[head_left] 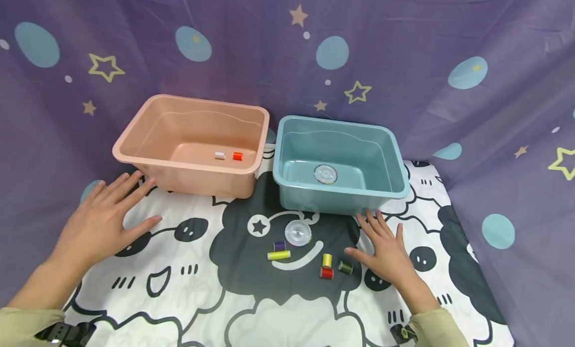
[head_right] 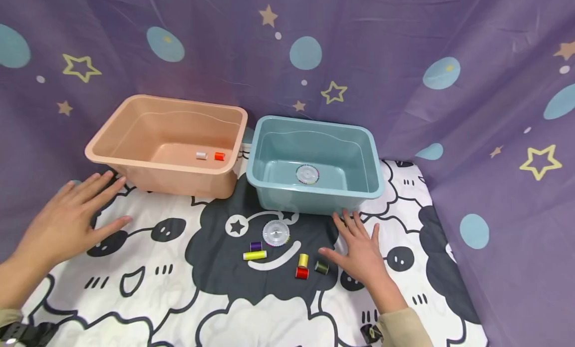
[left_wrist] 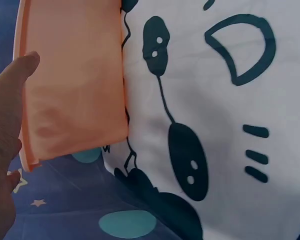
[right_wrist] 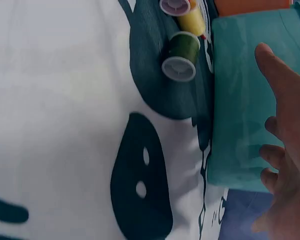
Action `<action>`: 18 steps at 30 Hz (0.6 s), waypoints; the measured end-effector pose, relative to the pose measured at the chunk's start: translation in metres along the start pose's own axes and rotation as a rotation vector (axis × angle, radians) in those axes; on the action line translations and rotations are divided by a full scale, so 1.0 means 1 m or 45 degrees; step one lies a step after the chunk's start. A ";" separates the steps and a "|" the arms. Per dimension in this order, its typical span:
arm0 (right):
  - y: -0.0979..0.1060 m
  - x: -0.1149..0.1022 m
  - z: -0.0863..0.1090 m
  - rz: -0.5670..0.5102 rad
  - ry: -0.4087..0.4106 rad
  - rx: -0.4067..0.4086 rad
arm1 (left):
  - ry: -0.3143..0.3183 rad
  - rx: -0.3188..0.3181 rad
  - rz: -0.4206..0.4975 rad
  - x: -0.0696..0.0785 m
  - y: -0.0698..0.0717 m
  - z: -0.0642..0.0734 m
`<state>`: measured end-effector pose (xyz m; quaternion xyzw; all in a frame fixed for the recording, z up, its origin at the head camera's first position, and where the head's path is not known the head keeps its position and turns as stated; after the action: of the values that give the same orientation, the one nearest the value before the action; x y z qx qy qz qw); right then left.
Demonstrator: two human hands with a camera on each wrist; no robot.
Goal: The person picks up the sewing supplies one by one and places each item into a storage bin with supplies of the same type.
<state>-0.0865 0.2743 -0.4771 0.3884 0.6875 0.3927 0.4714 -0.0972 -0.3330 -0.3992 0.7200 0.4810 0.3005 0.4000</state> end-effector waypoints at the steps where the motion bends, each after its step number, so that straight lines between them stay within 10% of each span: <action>1: -0.001 -0.001 0.000 0.003 0.010 -0.002 | -0.014 0.012 -0.002 -0.001 0.001 -0.002; 18: -0.013 -0.019 -0.010 -0.043 0.120 -0.065 | -0.039 0.069 -0.022 -0.020 0.011 -0.034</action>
<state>-0.0937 0.2502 -0.4797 0.3458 0.7052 0.4198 0.4548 -0.1268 -0.3442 -0.3739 0.7309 0.4890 0.2728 0.3903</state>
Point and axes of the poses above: each hand's wrist, its own z-axis away from the middle knuckle, its own y-axis out of the back of the hand, x = y × z, the point moved 1 cm from there along -z, towards the middle knuckle, and after that the axes turned 12 degrees about x, right-handed, at the moved point
